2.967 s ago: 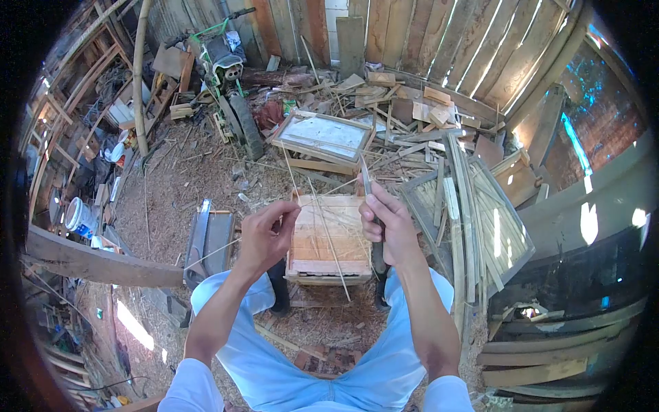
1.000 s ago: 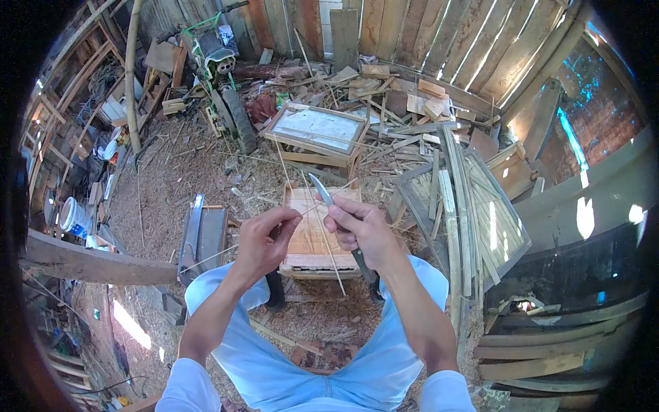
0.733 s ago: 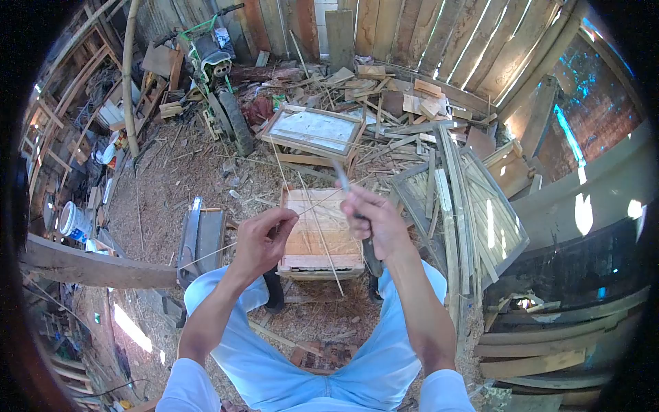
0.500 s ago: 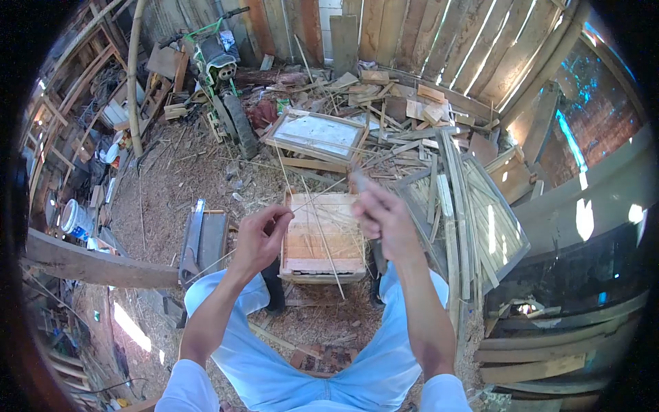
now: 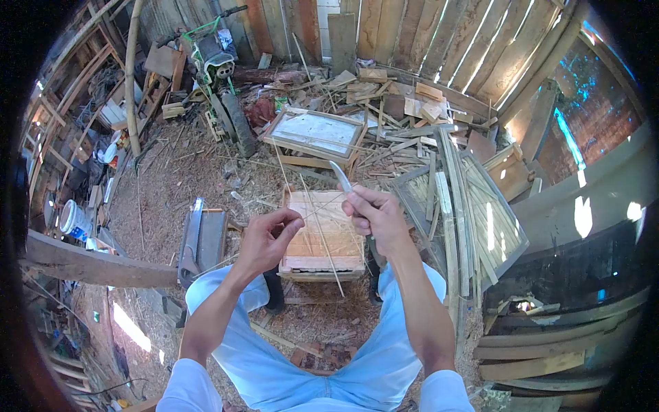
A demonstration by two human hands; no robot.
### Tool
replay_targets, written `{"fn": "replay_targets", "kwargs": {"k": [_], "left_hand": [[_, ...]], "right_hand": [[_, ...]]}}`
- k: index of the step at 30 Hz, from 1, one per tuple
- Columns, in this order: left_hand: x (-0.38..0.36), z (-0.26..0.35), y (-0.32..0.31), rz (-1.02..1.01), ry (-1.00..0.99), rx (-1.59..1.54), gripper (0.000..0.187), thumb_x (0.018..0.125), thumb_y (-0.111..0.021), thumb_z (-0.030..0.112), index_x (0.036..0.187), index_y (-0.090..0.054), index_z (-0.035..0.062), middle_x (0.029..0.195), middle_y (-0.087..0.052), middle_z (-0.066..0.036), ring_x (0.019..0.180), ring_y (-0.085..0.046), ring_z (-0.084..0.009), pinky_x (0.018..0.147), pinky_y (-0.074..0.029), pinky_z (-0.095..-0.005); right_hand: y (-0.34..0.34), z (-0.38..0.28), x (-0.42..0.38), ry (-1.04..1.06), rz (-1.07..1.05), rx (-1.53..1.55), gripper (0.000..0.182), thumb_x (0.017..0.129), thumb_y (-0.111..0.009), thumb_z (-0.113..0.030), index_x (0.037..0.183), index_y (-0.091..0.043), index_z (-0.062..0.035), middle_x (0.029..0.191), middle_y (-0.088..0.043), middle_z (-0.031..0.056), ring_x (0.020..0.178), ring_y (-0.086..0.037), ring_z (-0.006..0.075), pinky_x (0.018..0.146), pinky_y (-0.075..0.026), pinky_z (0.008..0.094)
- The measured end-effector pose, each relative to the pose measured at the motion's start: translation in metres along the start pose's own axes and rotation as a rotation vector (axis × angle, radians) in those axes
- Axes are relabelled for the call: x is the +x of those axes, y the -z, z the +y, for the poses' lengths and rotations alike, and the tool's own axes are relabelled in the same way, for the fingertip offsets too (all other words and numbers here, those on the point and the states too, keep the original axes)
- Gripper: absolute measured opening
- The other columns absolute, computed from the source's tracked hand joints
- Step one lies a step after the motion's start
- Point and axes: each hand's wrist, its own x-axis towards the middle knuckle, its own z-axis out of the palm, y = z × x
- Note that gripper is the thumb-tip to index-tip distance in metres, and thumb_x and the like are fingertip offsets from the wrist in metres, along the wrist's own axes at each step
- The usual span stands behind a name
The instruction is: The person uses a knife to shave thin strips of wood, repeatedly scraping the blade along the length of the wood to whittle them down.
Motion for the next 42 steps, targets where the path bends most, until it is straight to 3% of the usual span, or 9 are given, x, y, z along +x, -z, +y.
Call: {"fn": "replay_targets", "kwargs": {"k": [4,7,10,17,22,27,29,36,42], "left_hand": [[-0.002,-0.011,0.005,-0.020,0.044,-0.043,0.014,0.088,-0.061,0.012,0.092,-0.065,-0.0017,0.071,-0.063,-0.003,0.063,-0.053,-0.0046,0.056,-0.043,-0.0229],[-0.002,-0.021,0.007,-0.009,0.077,-0.046,0.015,0.089,-0.060,0.012,0.093,-0.065,-0.0020,0.074,-0.065,-0.003,0.067,-0.055,-0.0054,0.060,-0.045,-0.0234],[0.002,-0.021,0.006,0.005,0.108,-0.061,0.016,0.090,-0.059,0.013,0.094,-0.064,-0.0021,0.078,-0.066,-0.004,0.072,-0.057,-0.0067,0.064,-0.046,-0.0238],[0.006,-0.014,0.003,-0.122,0.165,-0.169,0.020,0.092,-0.058,0.017,0.099,-0.064,-0.0010,0.087,-0.065,-0.004,0.083,-0.056,-0.0073,0.073,-0.045,-0.0242],[0.004,-0.016,0.004,-0.138,0.144,-0.224,0.021,0.092,-0.058,0.017,0.097,-0.063,-0.0021,0.087,-0.064,-0.002,0.082,-0.055,-0.0073,0.071,-0.045,-0.0243],[0.003,-0.018,0.005,-0.151,0.163,-0.126,0.021,0.092,-0.058,0.017,0.097,-0.063,-0.0032,0.087,-0.064,-0.003,0.079,-0.055,-0.0076,0.069,-0.045,-0.0235],[0.003,-0.026,0.001,-0.022,0.018,-0.159,0.016,0.090,-0.059,0.015,0.096,-0.063,0.0003,0.070,-0.060,-0.004,0.055,-0.044,-0.0067,0.051,-0.038,-0.0255],[0.004,-0.022,0.000,-0.051,0.015,-0.215,0.017,0.091,-0.058,0.016,0.095,-0.063,0.0006,0.069,-0.058,-0.002,0.056,-0.044,-0.0066,0.052,-0.038,-0.0256],[0.000,-0.032,0.006,-0.055,0.038,-0.187,0.017,0.091,-0.058,0.017,0.094,-0.062,0.0006,0.069,-0.058,-0.001,0.056,-0.043,-0.0061,0.052,-0.037,-0.0256]], "right_hand": [[0.010,-0.001,0.003,0.006,0.011,0.018,0.028,0.094,-0.055,-0.013,0.118,-0.058,-0.0001,0.074,-0.056,0.0002,0.050,-0.039,0.0019,0.042,-0.029,0.0152],[0.025,-0.009,0.007,0.156,0.139,0.130,0.032,0.094,-0.055,-0.014,0.123,-0.055,-0.0015,0.074,-0.057,0.0007,0.049,-0.039,0.0026,0.042,-0.029,0.0160],[0.005,-0.006,-0.002,0.107,0.006,-0.002,0.042,0.094,-0.055,-0.015,0.134,-0.046,-0.0042,0.075,-0.059,0.0023,0.049,-0.039,0.0025,0.043,-0.029,0.0160],[-0.019,0.017,0.003,-0.025,-0.211,-0.181,0.037,0.094,-0.057,-0.013,0.128,-0.052,-0.0005,0.077,-0.061,0.0040,0.052,-0.039,0.0020,0.044,-0.029,0.0160],[-0.007,0.006,0.001,-0.003,-0.038,-0.032,0.032,0.094,-0.056,-0.013,0.123,-0.055,0.0014,0.074,-0.058,0.0018,0.052,-0.040,0.0017,0.044,-0.029,0.0155],[-0.006,-0.001,-0.004,-0.035,-0.078,0.005,0.030,0.094,-0.056,-0.013,0.120,-0.057,0.0007,0.074,-0.058,0.0007,0.050,-0.039,0.0017,0.043,-0.029,0.0157],[-0.015,0.004,-0.005,-0.063,-0.113,0.009,0.028,0.093,-0.057,-0.013,0.118,-0.058,0.0005,0.075,-0.058,0.0006,0.050,-0.038,0.0017,0.043,-0.029,0.0158],[-0.012,0.005,-0.003,-0.114,-0.138,0.021,0.022,0.093,-0.057,-0.014,0.111,-0.061,-0.0009,0.075,-0.057,0.0003,0.051,-0.039,0.0014,0.043,-0.029,0.0151],[0.019,-0.013,0.000,0.020,0.016,0.195,0.035,0.094,-0.054,-0.013,0.129,-0.052,-0.0064,0.074,-0.055,-0.0005,0.049,-0.037,0.0016,0.042,-0.029,0.0149]]}}
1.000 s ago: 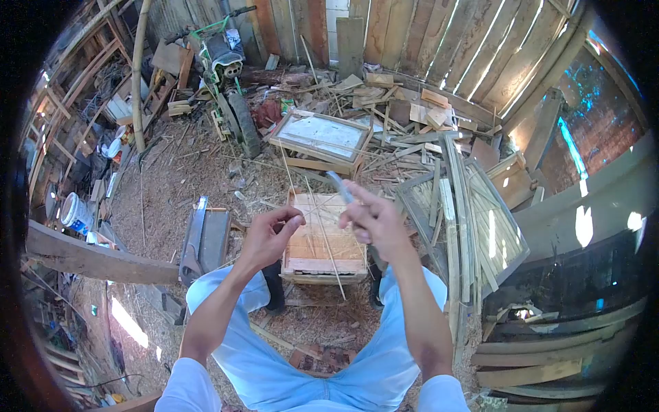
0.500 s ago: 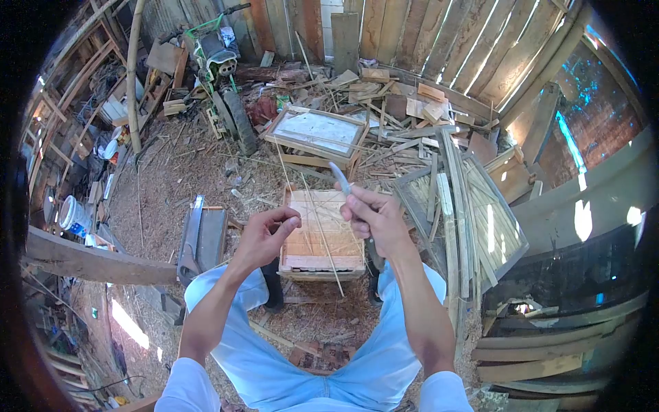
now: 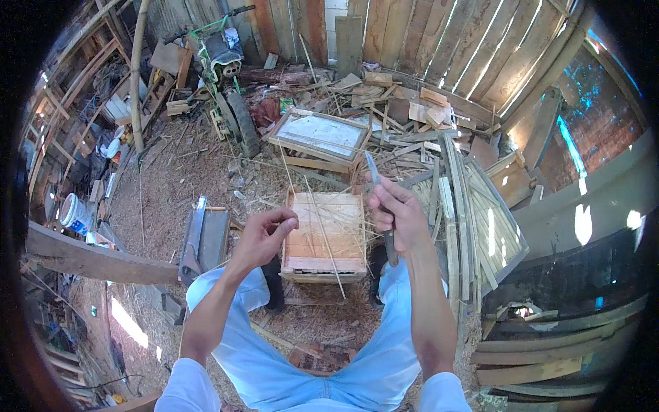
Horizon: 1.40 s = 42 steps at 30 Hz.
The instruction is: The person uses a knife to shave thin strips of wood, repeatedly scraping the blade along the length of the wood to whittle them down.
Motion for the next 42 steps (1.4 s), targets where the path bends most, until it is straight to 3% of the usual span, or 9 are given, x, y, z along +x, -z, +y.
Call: {"fn": "replay_targets", "kwargs": {"k": [12,14,18,20,27,29,31,35,42], "left_hand": [[0.008,0.006,-0.011,0.048,-0.060,0.005,0.015,0.090,-0.059,0.015,0.096,-0.063,0.0017,0.068,-0.061,-0.006,0.054,-0.045,-0.0079,0.051,-0.039,-0.0275],[0.007,0.020,-0.007,-0.056,0.124,0.085,0.019,0.092,-0.057,0.015,0.097,-0.063,-0.0025,0.085,-0.065,-0.004,0.080,-0.055,-0.0072,0.071,-0.047,-0.0248],[0.004,0.008,-0.005,-0.047,0.097,0.108,0.019,0.092,-0.058,0.015,0.098,-0.063,-0.0029,0.085,-0.065,-0.003,0.079,-0.056,-0.0072,0.071,-0.047,-0.0248],[0.005,-0.008,-0.008,0.077,-0.017,-0.010,0.016,0.089,-0.060,0.016,0.095,-0.064,0.0014,0.066,-0.060,-0.005,0.053,-0.045,-0.0075,0.051,-0.038,-0.0278],[0.011,-0.004,-0.013,0.075,-0.032,0.052,0.017,0.089,-0.060,0.017,0.094,-0.065,0.0017,0.066,-0.061,-0.005,0.051,-0.045,-0.0078,0.048,-0.038,-0.0280],[0.010,0.010,-0.011,-0.022,0.087,0.055,0.019,0.092,-0.058,0.015,0.098,-0.063,-0.0021,0.082,-0.064,-0.003,0.074,-0.054,-0.0060,0.066,-0.045,-0.0225],[0.009,0.004,-0.002,-0.004,0.093,0.067,0.018,0.092,-0.058,0.015,0.098,-0.063,-0.0020,0.082,-0.064,-0.003,0.072,-0.053,-0.0059,0.064,-0.045,-0.0224],[0.008,-0.010,0.007,0.038,0.062,0.126,0.016,0.090,-0.060,0.014,0.095,-0.065,-0.0009,0.076,-0.064,-0.001,0.063,-0.051,-0.0055,0.057,-0.042,-0.0232],[0.007,0.014,-0.015,0.182,-0.148,0.331,0.011,0.085,-0.063,0.016,0.091,-0.066,0.0068,0.075,-0.066,-0.012,0.054,-0.060,-0.0250,0.052,-0.045,-0.0355]], "right_hand": [[-0.032,0.038,-0.003,-0.120,-0.140,-0.301,0.030,0.094,-0.057,-0.014,0.120,-0.059,-0.0003,0.078,-0.061,0.0044,0.050,-0.040,0.0029,0.044,-0.031,0.0155],[-0.028,0.030,-0.003,-0.050,-0.019,-0.275,0.028,0.094,-0.057,-0.014,0.117,-0.060,0.0002,0.077,-0.059,0.0028,0.051,-0.042,0.0028,0.043,-0.032,0.0159],[-0.003,0.011,0.004,0.048,0.104,-0.144,0.034,0.094,-0.055,-0.011,0.126,-0.053,-0.0008,0.075,-0.057,0.0020,0.051,-0.042,0.0031,0.043,-0.033,0.0160],[0.000,0.012,0.002,0.074,0.076,-0.127,0.034,0.094,-0.054,-0.011,0.127,-0.052,-0.0007,0.076,-0.057,0.0023,0.051,-0.042,0.0030,0.043,-0.033,0.0160],[-0.039,0.049,-0.001,-0.098,-0.152,-0.201,0.034,0.095,-0.053,-0.010,0.127,-0.051,-0.0004,0.080,-0.061,0.0052,0.051,-0.042,0.0032,0.043,-0.032,0.0165],[-0.033,0.043,0.004,-0.114,-0.136,-0.214,0.033,0.094,-0.054,-0.012,0.125,-0.053,-0.0008,0.079,-0.061,0.0047,0.051,-0.042,0.0031,0.043,-0.032,0.0167],[-0.017,0.031,0.009,-0.023,0.106,-0.149,0.032,0.094,-0.055,-0.012,0.124,-0.054,-0.0015,0.079,-0.060,0.0036,0.050,-0.041,0.0030,0.043,-0.032,0.0167],[0.010,0.012,0.013,0.113,0.134,-0.006,0.032,0.094,-0.055,-0.013,0.124,-0.054,-0.0022,0.078,-0.058,0.0026,0.050,-0.041,0.0031,0.042,-0.032,0.0165],[-0.038,0.052,0.000,-0.143,-0.014,-0.233,0.031,0.094,-0.055,-0.013,0.122,-0.056,-0.0023,0.078,-0.058,0.0018,0.050,-0.040,0.0033,0.043,-0.033,0.0169]]}}
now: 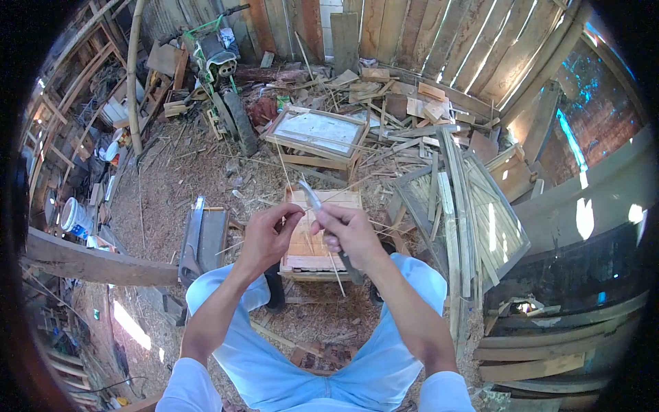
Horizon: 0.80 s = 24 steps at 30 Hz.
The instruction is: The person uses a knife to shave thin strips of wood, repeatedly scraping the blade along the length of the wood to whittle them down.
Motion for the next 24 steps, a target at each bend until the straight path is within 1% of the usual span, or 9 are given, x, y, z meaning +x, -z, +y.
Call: {"fn": "replay_targets", "kwargs": {"k": [3,6,11,13,16,18,20,22,24], "left_hand": [[0.000,-0.004,0.005,0.012,0.024,0.038,0.011,0.085,-0.064,0.017,0.091,-0.066,0.0076,0.075,-0.066,-0.012,0.053,-0.060,-0.0254,0.052,-0.046,-0.0356],[0.001,-0.008,0.015,-0.022,0.059,0.051,0.011,0.085,-0.064,0.017,0.092,-0.066,0.0081,0.075,-0.066,-0.012,0.053,-0.060,-0.0254,0.052,-0.045,-0.0354],[-0.003,-0.041,0.039,0.001,0.062,0.051,0.010,0.085,-0.063,0.014,0.092,-0.066,0.0076,0.074,-0.067,-0.010,0.055,-0.060,-0.0240,0.051,-0.043,-0.0346],[0.000,-0.057,0.057,0.063,0.225,0.175,0.010,0.085,-0.062,0.012,0.091,-0.066,0.0059,0.077,-0.066,-0.010,0.062,-0.062,-0.0243,0.054,-0.045,-0.0340],[0.010,-0.081,0.053,0.119,0.047,0.147,0.010,0.084,-0.062,0.011,0.091,-0.065,0.0033,0.082,-0.064,-0.012,0.068,-0.062,-0.0248,0.058,-0.047,-0.0330],[0.017,-0.084,0.040,0.102,0.011,0.147,0.011,0.084,-0.061,0.010,0.091,-0.065,0.0027,0.083,-0.063,-0.012,0.069,-0.062,-0.0245,0.060,-0.048,-0.0326],[0.020,-0.094,0.020,0.082,0.020,0.121,0.011,0.084,-0.061,0.010,0.092,-0.065,0.0026,0.085,-0.063,-0.012,0.070,-0.061,-0.0236,0.064,-0.048,-0.0327],[0.021,-0.113,0.004,0.061,0.065,0.070,0.012,0.083,-0.062,0.010,0.092,-0.066,0.0028,0.085,-0.064,-0.012,0.071,-0.061,-0.0239,0.066,-0.048,-0.0334],[0.022,-0.116,-0.001,-0.001,0.114,-0.003,0.013,0.083,-0.063,0.013,0.092,-0.066,0.0033,0.086,-0.064,-0.012,0.071,-0.060,-0.0244,0.067,-0.048,-0.0350]], "right_hand": [[0.001,0.001,0.003,-0.029,-0.057,0.053,0.027,0.094,-0.055,-0.013,0.118,-0.058,-0.0014,0.077,-0.058,0.0016,0.050,-0.040,0.0037,0.043,-0.033,0.0174],[0.032,-0.017,0.007,0.085,0.169,0.189,0.028,0.094,-0.054,-0.012,0.119,-0.057,-0.0015,0.080,-0.058,0.0025,0.050,-0.040,0.0041,0.043,-0.032,0.0175],[0.096,-0.029,0.016,0.209,0.318,0.288,0.027,0.094,-0.051,-0.010,0.119,-0.056,-0.0015,0.080,-0.057,0.0028,0.050,-0.040,0.0044,0.043,-0.033,0.0177],[0.109,-0.020,0.027,0.235,0.380,0.263,0.025,0.094,-0.050,-0.010,0.118,-0.057,-0.0015,0.080,-0.057,0.0027,0.050,-0.039,0.0045,0.043,-0.034,0.0181],[0.102,0.008,0.047,-0.040,0.403,-0.116,0.026,0.093,-0.049,-0.009,0.116,-0.059,-0.0017,0.076,-0.061,0.0044,0.051,-0.045,0.0055,0.044,-0.037,0.0191],[0.076,0.034,0.062,-0.072,0.389,-0.317,0.029,0.090,-0.048,-0.007,0.115,-0.060,-0.0009,0.077,-0.065,0.0067,0.052,-0.048,0.0105,0.048,-0.043,0.0256],[0.073,0.094,0.083,0.139,0.339,-0.689,0.033,0.087,-0.047,-0.005,0.118,-0.058,-0.0012,0.084,-0.068,0.0101,0.058,-0.055,0.0180,0.059,-0.048,0.0327],[0.072,0.139,0.089,0.199,0.283,-0.989,0.039,0.084,-0.049,-0.003,0.123,-0.056,-0.0020,0.088,-0.068,0.0134,0.072,-0.062,0.0260,0.070,-0.048,0.0364],[0.076,0.174,0.093,0.303,0.278,-1.137,0.039,0.083,-0.049,-0.002,0.121,-0.056,-0.0013,0.088,-0.067,0.0160,0.077,-0.063,0.0306,0.072,-0.049,0.0383]]}}
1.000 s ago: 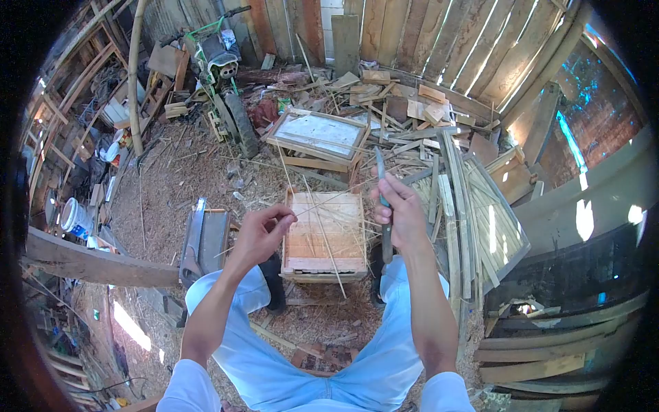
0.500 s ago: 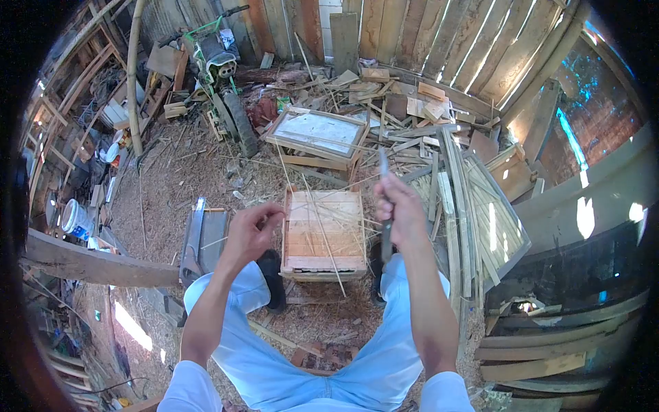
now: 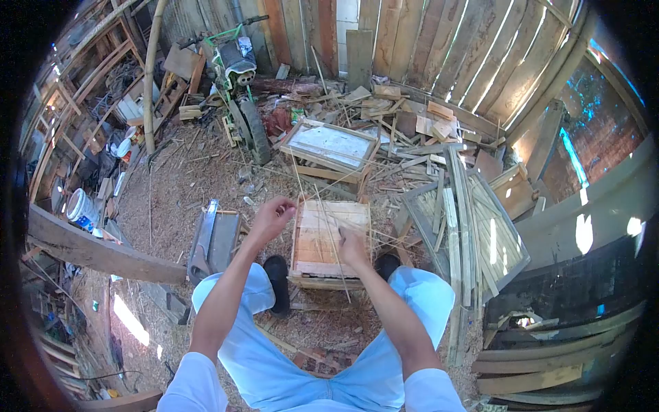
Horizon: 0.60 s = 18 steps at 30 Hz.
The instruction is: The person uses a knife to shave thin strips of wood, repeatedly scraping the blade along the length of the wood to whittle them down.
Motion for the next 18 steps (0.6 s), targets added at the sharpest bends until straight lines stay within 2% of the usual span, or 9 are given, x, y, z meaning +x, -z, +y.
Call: {"fn": "replay_targets", "kwargs": {"k": [2,4,5,7,11,13,14,15,18], "left_hand": [[0.000,0.004,-0.001,-0.038,0.018,0.036,0.013,0.083,-0.063,0.012,0.092,-0.066,0.0032,0.085,-0.064,-0.012,0.073,-0.060,-0.0260,0.068,-0.048,-0.0363],[0.001,0.001,0.001,-0.072,0.042,0.073,0.013,0.083,-0.062,0.012,0.091,-0.065,0.0031,0.085,-0.063,-0.012,0.075,-0.060,-0.0276,0.069,-0.047,-0.0376],[0.001,-0.003,0.002,-0.060,-0.008,0.138,0.012,0.083,-0.062,0.012,0.090,-0.065,0.0032,0.085,-0.062,-0.012,0.079,-0.060,-0.0297,0.071,-0.047,-0.0393],[-0.001,-0.008,0.001,-0.047,-0.054,0.193,0.011,0.082,-0.061,0.012,0.088,-0.065,0.0032,0.086,-0.062,-0.012,0.083,-0.060,-0.0318,0.073,-0.047,-0.0410],[0.000,-0.013,0.005,-0.030,-0.123,0.338,0.010,0.081,-0.061,0.013,0.086,-0.065,0.0053,0.087,-0.060,-0.012,0.088,-0.058,-0.0333,0.076,-0.046,-0.0440],[0.000,-0.010,0.009,-0.016,-0.166,0.416,0.009,0.080,-0.062,0.013,0.086,-0.065,0.0064,0.087,-0.060,-0.012,0.088,-0.058,-0.0324,0.076,-0.046,-0.0440],[-0.001,-0.008,0.009,-0.028,-0.176,0.426,0.009,0.080,-0.062,0.013,0.085,-0.066,0.0071,0.086,-0.060,-0.011,0.088,-0.058,-0.0311,0.076,-0.046,-0.0435],[0.000,-0.005,0.010,-0.035,-0.186,0.435,0.009,0.079,-0.062,0.013,0.085,-0.066,0.0079,0.085,-0.060,-0.009,0.087,-0.058,-0.0297,0.076,-0.045,-0.0429],[0.000,0.009,0.004,-0.022,-0.375,0.391,0.009,0.079,-0.063,0.015,0.084,-0.066,0.0085,0.084,-0.059,-0.007,0.086,-0.057,-0.0275,0.076,-0.044,-0.0403]], "right_hand": [[-0.031,0.022,-0.005,0.108,0.037,-0.135,0.039,0.082,-0.049,-0.001,0.120,-0.057,-0.0007,0.088,-0.067,0.0186,0.082,-0.063,0.0352,0.074,-0.049,0.0401],[-0.053,0.032,-0.006,0.311,0.381,-0.006,0.034,0.080,-0.049,0.000,0.112,-0.059,0.0009,0.089,-0.064,0.0239,0.083,-0.062,0.0422,0.075,-0.049,0.0453],[-0.054,0.033,-0.006,0.313,0.375,-0.003,0.034,0.080,-0.049,0.000,0.112,-0.059,0.0009,0.089,-0.064,0.0239,0.083,-0.062,0.0422,0.075,-0.049,0.0453],[-0.030,0.013,-0.011,0.052,0.002,-0.039,0.028,0.080,-0.051,-0.002,0.106,-0.060,0.0008,0.093,-0.063,0.0263,0.086,-0.061,0.0436,0.079,-0.049,0.0478],[0.012,-0.043,-0.017,-0.185,-0.027,-0.174,0.030,0.078,-0.054,-0.004,0.108,-0.060,-0.0001,0.090,-0.065,0.0238,0.086,-0.063,0.0414,0.076,-0.049,0.0487],[0.047,-0.080,-0.021,-0.194,-0.013,-0.280,0.037,0.082,-0.063,-0.018,0.116,-0.061,-0.0052,0.098,-0.065,0.0210,0.089,-0.063,0.0373,0.075,-0.050,0.0451],[0.052,-0.076,-0.021,0.027,0.186,-0.299,0.038,0.081,-0.064,-0.016,0.117,-0.061,-0.0075,0.095,-0.066,0.0164,0.089,-0.063,0.0326,0.077,-0.048,0.0433],[0.065,-0.089,-0.018,0.037,0.193,-0.309,0.038,0.081,-0.064,-0.016,0.117,-0.061,-0.0075,0.095,-0.066,0.0164,0.089,-0.063,0.0326,0.077,-0.048,0.0433],[0.106,-0.130,-0.012,0.581,0.394,-0.433,0.037,0.079,-0.055,-0.004,0.116,-0.061,-0.0078,0.096,-0.064,0.0092,0.094,-0.059,0.0258,0.088,-0.041,0.0398]]}}
